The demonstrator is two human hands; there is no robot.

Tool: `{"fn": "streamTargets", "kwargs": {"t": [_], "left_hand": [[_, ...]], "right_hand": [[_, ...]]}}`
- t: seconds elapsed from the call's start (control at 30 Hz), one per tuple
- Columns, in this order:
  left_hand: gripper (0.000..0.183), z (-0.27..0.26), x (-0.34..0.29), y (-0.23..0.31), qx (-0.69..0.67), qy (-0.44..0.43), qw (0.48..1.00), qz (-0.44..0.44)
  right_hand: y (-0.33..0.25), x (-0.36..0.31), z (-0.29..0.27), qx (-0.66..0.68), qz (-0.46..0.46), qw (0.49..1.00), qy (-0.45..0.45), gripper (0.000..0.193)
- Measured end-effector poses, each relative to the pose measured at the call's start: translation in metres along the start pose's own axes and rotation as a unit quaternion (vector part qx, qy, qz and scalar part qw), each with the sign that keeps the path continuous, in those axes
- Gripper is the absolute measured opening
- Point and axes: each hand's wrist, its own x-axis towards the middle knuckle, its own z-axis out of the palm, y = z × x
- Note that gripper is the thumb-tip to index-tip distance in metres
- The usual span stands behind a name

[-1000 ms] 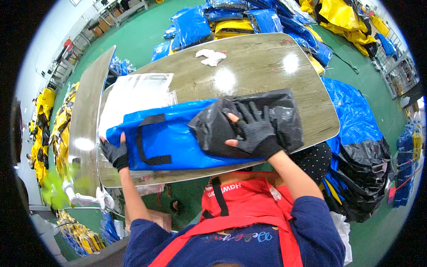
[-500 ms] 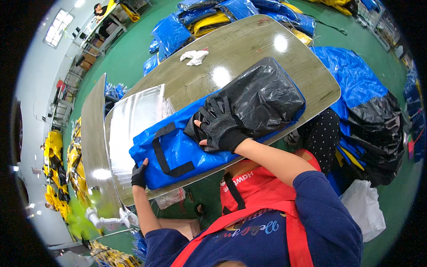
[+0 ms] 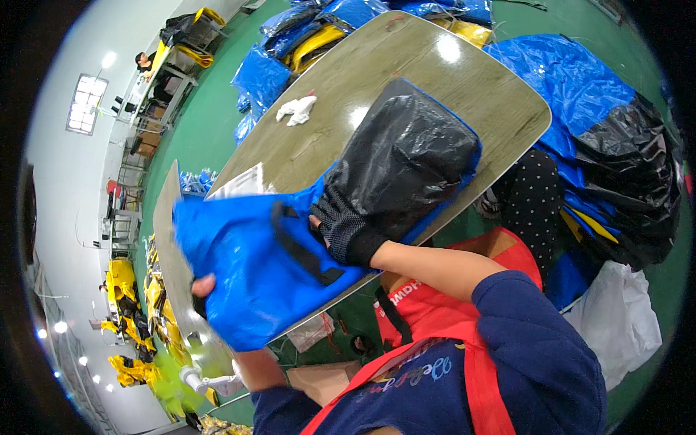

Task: The person folds a blue and black item, places it into a clear plastic bag, and sets the bag on a table. This process is repeated multiple times with similar items.

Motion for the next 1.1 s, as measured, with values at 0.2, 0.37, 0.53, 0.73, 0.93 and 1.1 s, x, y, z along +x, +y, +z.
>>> {"fn": "streamTargets", "kwargs": {"t": [0.2,0.37,0.53,0.73,0.93,1.1], "left_hand": [[0.069,0.135,0.198,-0.174,0.155,-0.028,0.954,0.256],[0.071,0.145,0.232,-0.2,0.364,-0.204,0.892,0.173],[0.082,0.135,0.241,-0.202,0.58,-0.226,0.735,0.267],[0.087,0.134,0.234,-0.211,0.667,-0.068,0.584,0.458],[0.047,0.137,0.243,-0.138,0.788,-0.229,0.354,0.448],[0.059,0.113,0.307,-0.161,0.78,-0.22,0.462,0.361]], "right_hand": [[0.023,-0.066,-0.014,0.268,0.092,0.947,-0.152,0.055],[0.035,-0.075,-0.003,0.328,0.127,0.92,-0.173,0.052],[0.022,-0.096,-0.031,0.241,0.099,0.957,-0.13,0.048],[-0.04,-0.093,-0.249,-0.147,0.115,0.895,-0.405,0.039],[0.112,-0.058,-0.251,-0.302,0.092,0.933,0.171,0.042],[0.13,-0.061,-0.246,-0.225,0.087,0.961,0.137,0.047]]}}
